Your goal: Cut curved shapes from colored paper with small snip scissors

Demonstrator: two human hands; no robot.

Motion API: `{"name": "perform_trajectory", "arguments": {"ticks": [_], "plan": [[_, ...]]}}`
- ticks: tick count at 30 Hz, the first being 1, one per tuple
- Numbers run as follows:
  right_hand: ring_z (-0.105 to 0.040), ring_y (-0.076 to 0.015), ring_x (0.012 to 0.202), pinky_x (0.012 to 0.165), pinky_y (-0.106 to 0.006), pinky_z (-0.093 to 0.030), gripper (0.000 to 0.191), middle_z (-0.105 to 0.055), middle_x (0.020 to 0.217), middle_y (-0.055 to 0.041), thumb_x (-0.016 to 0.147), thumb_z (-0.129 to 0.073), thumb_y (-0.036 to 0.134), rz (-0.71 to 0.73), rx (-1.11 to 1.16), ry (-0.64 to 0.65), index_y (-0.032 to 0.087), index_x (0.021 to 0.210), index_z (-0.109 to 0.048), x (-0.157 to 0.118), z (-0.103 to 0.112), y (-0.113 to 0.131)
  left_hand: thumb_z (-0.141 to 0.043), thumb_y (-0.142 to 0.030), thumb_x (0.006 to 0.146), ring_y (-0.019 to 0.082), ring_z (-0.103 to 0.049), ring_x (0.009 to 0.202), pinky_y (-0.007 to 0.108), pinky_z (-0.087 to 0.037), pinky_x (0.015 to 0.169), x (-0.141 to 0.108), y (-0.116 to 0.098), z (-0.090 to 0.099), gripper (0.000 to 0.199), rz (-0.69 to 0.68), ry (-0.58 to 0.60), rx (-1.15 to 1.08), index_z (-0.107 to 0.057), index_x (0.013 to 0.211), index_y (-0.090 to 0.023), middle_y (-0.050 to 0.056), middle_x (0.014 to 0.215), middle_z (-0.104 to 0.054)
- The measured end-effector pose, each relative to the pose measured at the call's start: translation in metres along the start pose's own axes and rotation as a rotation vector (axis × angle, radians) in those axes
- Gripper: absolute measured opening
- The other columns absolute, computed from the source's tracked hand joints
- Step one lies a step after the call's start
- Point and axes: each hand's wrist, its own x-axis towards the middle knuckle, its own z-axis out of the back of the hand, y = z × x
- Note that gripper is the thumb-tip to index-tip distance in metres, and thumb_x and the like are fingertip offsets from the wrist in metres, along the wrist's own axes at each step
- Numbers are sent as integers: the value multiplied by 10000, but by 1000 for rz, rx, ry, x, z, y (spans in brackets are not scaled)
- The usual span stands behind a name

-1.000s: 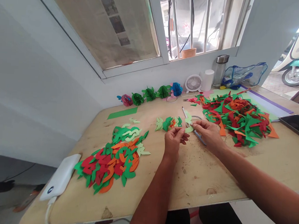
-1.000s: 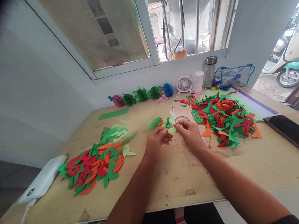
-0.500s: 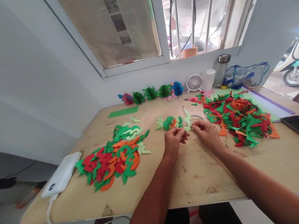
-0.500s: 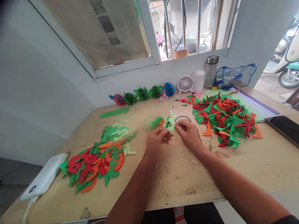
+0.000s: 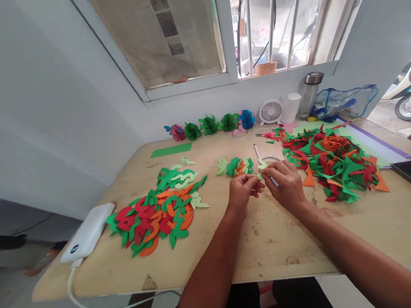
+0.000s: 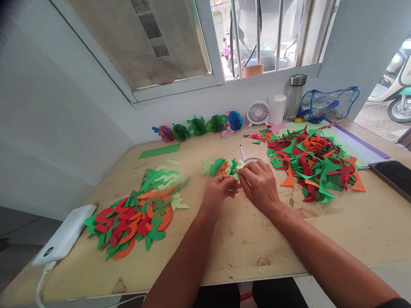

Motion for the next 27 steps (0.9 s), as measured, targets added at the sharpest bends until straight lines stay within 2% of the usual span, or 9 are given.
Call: {"name": "perform_trajectory", "arguments": {"ticks": [8,27], "plan": [[-474,-180,776,702,-326,-323,177,-629,769,-46,860,-541,178,125,-76,6,198,711,-636,2,3,1,-670,-309,574,88,-532,447,207,-396,435,0,0,0,195,-10,-6,-19,-613,601,-125,42,574,-641],[-467,-179,800,734,-325,-323,180,-643,768,-36,873,-539,176,187,-202,72,206,734,-649,4,8,7,-714,-345,559,92,-534,453,216,-411,448,1,1,1,244,-40,-8,-29,-629,613,-123,42,568,-631]]}}
